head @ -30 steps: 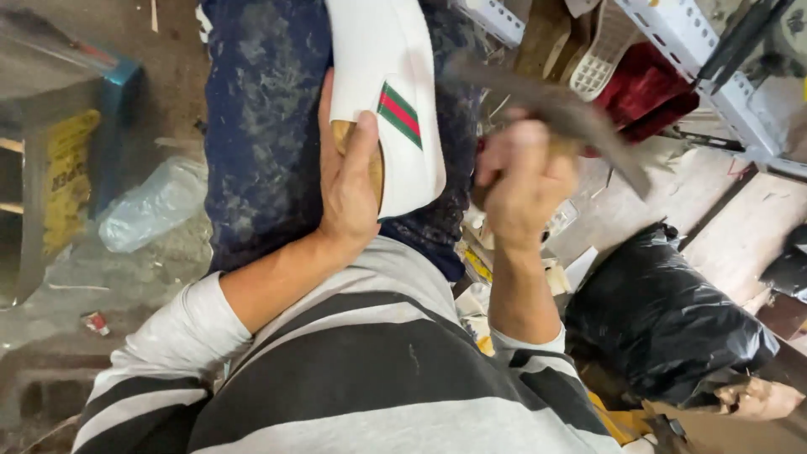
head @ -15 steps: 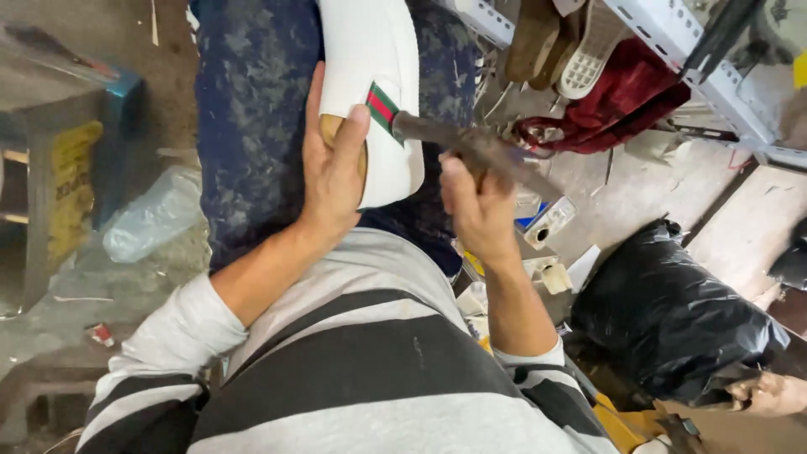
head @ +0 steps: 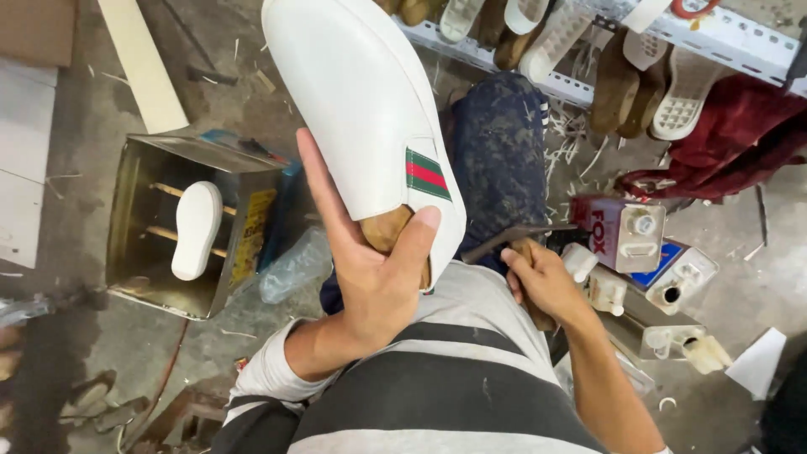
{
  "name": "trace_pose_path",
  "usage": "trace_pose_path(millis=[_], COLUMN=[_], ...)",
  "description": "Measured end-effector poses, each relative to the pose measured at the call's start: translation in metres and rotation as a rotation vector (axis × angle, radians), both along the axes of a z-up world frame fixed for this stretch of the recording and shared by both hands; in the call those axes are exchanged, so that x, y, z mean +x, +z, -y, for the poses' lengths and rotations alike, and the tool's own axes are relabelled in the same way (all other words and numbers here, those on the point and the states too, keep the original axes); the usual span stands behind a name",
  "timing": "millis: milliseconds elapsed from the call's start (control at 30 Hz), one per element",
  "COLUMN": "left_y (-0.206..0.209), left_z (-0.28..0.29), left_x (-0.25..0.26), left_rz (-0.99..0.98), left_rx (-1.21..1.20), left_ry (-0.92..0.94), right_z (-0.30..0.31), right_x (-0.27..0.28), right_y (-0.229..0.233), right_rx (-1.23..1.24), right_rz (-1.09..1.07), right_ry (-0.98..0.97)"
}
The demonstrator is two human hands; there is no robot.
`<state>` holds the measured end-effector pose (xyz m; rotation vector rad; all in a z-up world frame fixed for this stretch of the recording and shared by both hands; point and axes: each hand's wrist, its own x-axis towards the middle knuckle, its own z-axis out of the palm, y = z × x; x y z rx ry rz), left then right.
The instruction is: The person hammers the sole of a white slip-on shoe to secure the sole. They then apply glue from a metal can to the shoe's side and continue hammering the sole.
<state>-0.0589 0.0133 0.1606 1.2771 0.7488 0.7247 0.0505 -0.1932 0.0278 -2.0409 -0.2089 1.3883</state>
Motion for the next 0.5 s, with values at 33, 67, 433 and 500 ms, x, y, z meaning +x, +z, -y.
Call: trace_pose_path(millis=[33, 67, 433, 500], left_y=[0.002, 0.004, -0.098, -0.141], left_z=[0.001, 0.003, 0.000, -0.005], left_x=[-0.001, -0.001, 0.039, 0.055], left_rz=[-0.002, 0.002, 0.243, 0.254], left_rx=[-0.007, -0.021, -0.493, -0.592], left_ry=[-0.017, -0.029, 0.074, 0.101], right_z=[-0.001, -0.001, 0.007, 0.001], right_x=[-0.002, -0.002, 0.007, 0.020], right_y=[0.000, 0.001, 0.039, 0.049], right_rx=[0.002, -0.001, 0.057, 0.124], right_rz=[0.007, 0.019, 0.418, 0.581], right_ry=[0.010, 0.024, -0.045, -0.126])
